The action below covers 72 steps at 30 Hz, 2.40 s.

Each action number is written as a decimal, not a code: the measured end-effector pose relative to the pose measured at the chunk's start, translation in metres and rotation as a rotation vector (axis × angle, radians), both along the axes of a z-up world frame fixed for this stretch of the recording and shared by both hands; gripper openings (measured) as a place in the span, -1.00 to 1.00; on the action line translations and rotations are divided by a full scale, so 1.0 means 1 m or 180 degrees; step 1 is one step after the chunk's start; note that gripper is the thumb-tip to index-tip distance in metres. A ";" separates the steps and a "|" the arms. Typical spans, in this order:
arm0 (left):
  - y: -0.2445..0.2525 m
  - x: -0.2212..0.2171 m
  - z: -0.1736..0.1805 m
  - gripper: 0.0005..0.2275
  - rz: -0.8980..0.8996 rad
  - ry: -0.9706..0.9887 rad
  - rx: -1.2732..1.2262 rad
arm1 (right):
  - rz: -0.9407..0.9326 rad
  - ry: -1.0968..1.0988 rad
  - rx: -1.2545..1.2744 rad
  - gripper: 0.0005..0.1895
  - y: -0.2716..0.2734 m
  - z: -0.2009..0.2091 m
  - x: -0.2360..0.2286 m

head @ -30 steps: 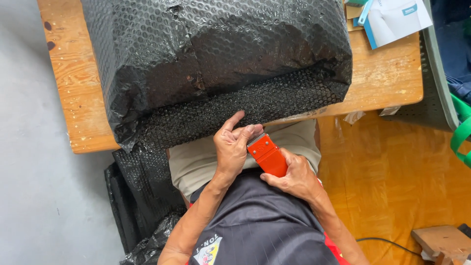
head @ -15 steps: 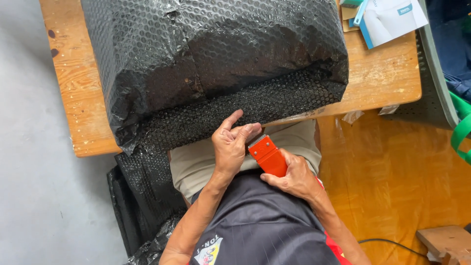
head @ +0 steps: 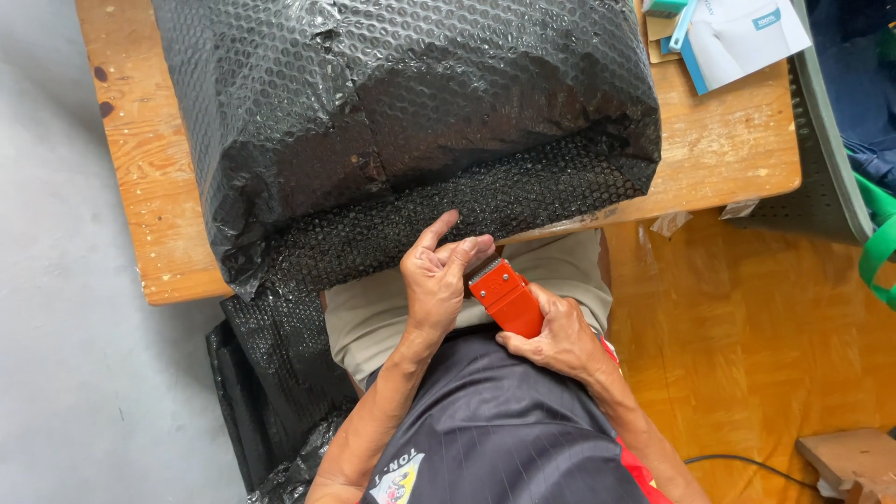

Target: Wrapping a large object in black bubble wrap and securing it with adhesive tape using a dispenser.

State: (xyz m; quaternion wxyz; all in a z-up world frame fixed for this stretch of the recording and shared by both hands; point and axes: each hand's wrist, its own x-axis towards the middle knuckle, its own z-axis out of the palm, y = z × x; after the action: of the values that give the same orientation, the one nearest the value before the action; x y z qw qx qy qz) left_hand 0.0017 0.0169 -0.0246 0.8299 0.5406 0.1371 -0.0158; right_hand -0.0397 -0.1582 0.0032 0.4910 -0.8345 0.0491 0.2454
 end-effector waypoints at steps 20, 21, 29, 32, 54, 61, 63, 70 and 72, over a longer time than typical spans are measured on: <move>-0.003 -0.006 0.000 -0.53 -0.0075 -0.0249 0.0492 | -0.0211 0.0392 0.0189 -0.60 -0.004 -0.027 -0.009; -0.002 -0.006 -0.003 -0.53 -0.0099 -0.0251 0.0514 | -0.0172 0.0371 0.0119 -0.58 -0.004 -0.024 -0.008; -0.002 -0.001 0.005 -0.52 -0.0085 -0.0320 0.0575 | -0.0143 0.0180 0.0115 -0.62 -0.001 -0.019 -0.005; -0.005 -0.005 0.017 -0.53 -0.0090 -0.0330 0.0749 | -0.0215 0.0285 0.0257 -0.62 -0.001 -0.030 -0.008; 0.001 0.006 0.007 -0.54 0.0016 -0.0266 0.0672 | -0.0164 0.0349 -0.0125 -0.64 0.001 -0.006 0.001; -0.003 -0.002 0.005 -0.54 -0.0085 -0.0563 0.0729 | -0.0237 0.0476 -0.0116 -0.62 0.002 -0.015 0.003; -0.004 -0.005 0.011 -0.54 -0.0149 -0.0964 0.1224 | -0.0264 0.0549 -0.0102 -0.60 0.003 -0.014 0.004; -0.011 0.000 -0.006 -0.61 0.0111 -0.2712 0.2797 | -0.0366 0.0634 -0.0033 -0.59 0.004 -0.013 0.010; -0.009 0.007 -0.007 -0.60 0.0147 -0.3430 0.2867 | -0.0494 0.0466 -0.0026 -0.61 0.003 -0.014 0.010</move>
State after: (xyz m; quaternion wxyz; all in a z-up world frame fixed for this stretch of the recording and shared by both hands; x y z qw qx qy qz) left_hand 0.0087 0.0074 -0.0312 0.4777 0.7612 -0.2885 0.3303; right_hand -0.0293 -0.1550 -0.0105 0.5002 -0.8100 0.1503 0.2667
